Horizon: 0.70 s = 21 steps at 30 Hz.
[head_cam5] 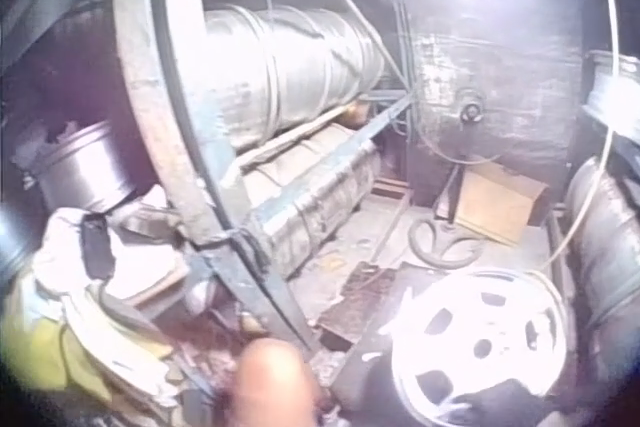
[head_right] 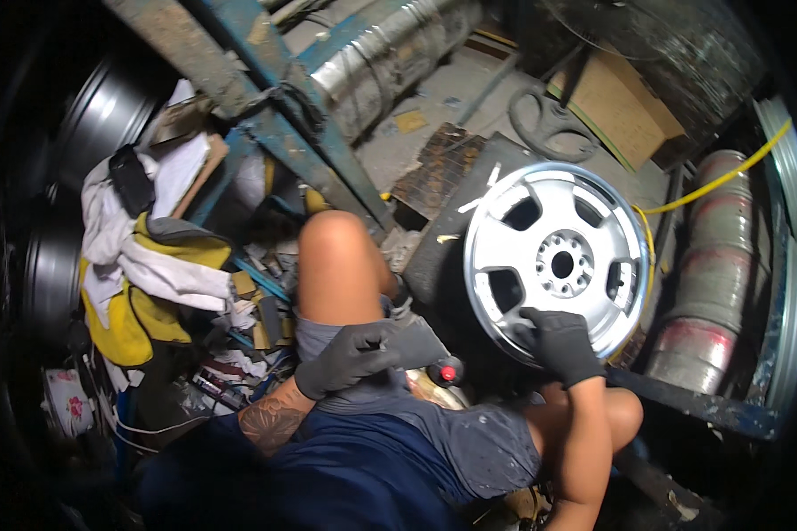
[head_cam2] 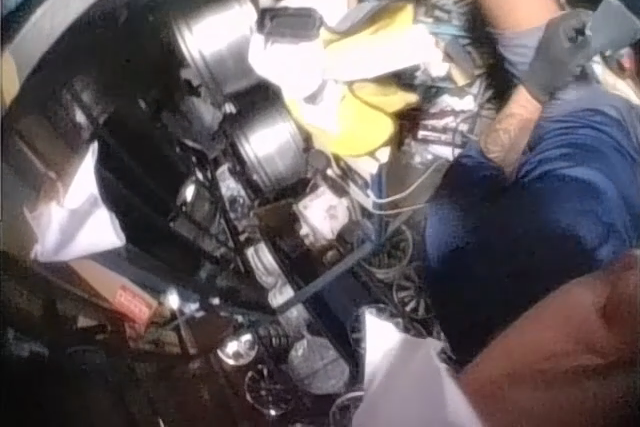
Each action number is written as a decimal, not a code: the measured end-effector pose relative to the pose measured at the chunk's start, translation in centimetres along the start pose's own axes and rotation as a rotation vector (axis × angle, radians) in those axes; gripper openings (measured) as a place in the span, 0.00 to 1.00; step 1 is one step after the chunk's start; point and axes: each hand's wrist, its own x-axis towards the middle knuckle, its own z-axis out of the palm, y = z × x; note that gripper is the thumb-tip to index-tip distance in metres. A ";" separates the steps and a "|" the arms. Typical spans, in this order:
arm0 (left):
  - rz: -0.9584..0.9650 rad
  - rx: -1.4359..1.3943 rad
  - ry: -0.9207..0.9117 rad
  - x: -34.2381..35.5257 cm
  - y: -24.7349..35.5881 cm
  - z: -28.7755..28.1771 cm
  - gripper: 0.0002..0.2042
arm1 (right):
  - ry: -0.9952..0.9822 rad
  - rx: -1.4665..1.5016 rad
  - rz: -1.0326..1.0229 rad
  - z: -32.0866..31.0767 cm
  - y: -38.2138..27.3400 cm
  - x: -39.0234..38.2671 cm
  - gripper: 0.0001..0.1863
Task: The person is cleaning and inspecting a car wheel rim.
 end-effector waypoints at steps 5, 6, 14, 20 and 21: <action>-0.104 -0.619 0.279 -3.5 0.1 -4.0 0.11 | 0.018 0.196 0.249 -3.3 0.5 0.0 0.19; -0.070 -0.944 0.385 -4.1 0.5 -4.0 0.12 | 0.020 0.321 0.296 -3.9 -0.3 0.5 0.19; 0.029 -0.974 0.660 -7.5 -21.1 -8.0 0.16 | -0.042 0.342 0.279 -3.3 -1.8 1.5 0.18; -0.083 -0.981 0.859 -3.6 -23.1 -16.2 0.10 | -0.056 0.327 0.361 -2.0 0.0 0.3 0.18; -0.103 -1.120 0.856 -3.7 -23.1 -19.0 0.11 | -0.086 0.375 0.372 -2.9 -0.9 0.3 0.17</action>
